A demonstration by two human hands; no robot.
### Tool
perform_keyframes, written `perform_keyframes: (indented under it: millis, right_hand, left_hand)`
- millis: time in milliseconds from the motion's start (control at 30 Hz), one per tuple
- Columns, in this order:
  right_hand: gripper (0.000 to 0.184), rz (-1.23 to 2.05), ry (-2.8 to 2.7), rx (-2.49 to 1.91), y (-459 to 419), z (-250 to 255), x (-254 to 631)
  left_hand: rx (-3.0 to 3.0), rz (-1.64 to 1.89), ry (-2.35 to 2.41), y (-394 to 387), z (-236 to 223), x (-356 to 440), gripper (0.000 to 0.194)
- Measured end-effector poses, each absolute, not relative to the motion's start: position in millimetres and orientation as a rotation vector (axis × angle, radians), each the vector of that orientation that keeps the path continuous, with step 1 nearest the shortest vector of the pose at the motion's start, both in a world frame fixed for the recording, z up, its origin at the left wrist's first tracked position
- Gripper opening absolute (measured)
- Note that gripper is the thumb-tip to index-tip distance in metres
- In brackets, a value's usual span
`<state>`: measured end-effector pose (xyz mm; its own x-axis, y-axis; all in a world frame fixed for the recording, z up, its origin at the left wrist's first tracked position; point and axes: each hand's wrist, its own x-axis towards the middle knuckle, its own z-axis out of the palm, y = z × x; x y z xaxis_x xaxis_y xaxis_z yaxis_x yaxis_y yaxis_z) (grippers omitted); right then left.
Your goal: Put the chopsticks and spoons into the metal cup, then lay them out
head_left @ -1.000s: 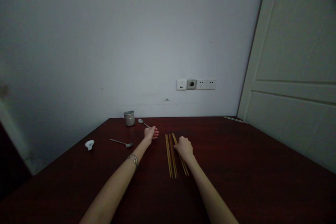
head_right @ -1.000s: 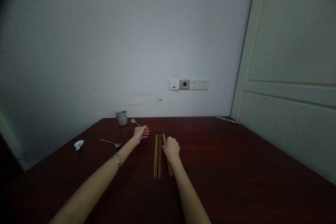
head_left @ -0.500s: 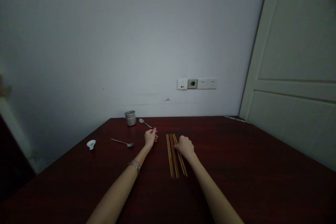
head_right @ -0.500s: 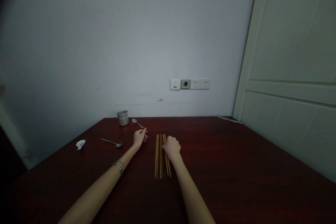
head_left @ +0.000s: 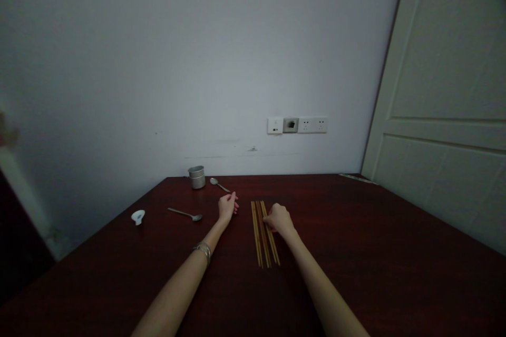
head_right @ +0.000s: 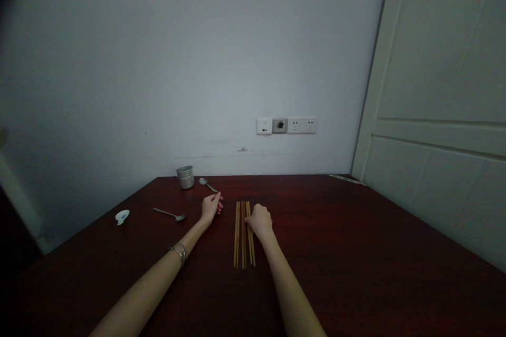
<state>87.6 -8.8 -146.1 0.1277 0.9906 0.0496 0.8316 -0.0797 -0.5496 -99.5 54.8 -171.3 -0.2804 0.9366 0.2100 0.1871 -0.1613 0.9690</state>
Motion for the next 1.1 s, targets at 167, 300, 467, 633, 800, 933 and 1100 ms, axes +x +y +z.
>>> perform_keyframes:
  millis: [167,300,467,633,800,933,1100]
  right_hand:
    - [0.027,0.474,-1.734,-1.977,-12,-144,87]
    - [0.026,0.44,-1.758,-1.975,-12,-145,87]
    - [0.024,0.44,-1.787,-1.967,-12,-143,88]
    - [0.023,0.45,-1.821,-1.971,-16,-135,89]
    - [0.023,0.482,-1.811,-1.978,-15,-131,90]
    - [0.023,0.474,-1.81,-1.966,-10,-132,89]
    - [0.024,0.465,-1.821,-1.982,-2,-136,87]
  left_hand:
    - [1.325,1.518,1.445,55,-173,-100,0.036]
    - [1.334,1.522,1.437,56,-174,-100,0.036]
    - [1.334,1.509,1.447,57,-175,-101,0.037]
    - [1.335,1.508,1.454,57,-175,-101,0.035]
    - [1.346,1.51,1.462,57,-176,-101,0.036]
    - [1.348,1.508,1.463,58,-178,-102,0.036]
    - [1.366,1.506,1.459,60,-179,-102,0.033]
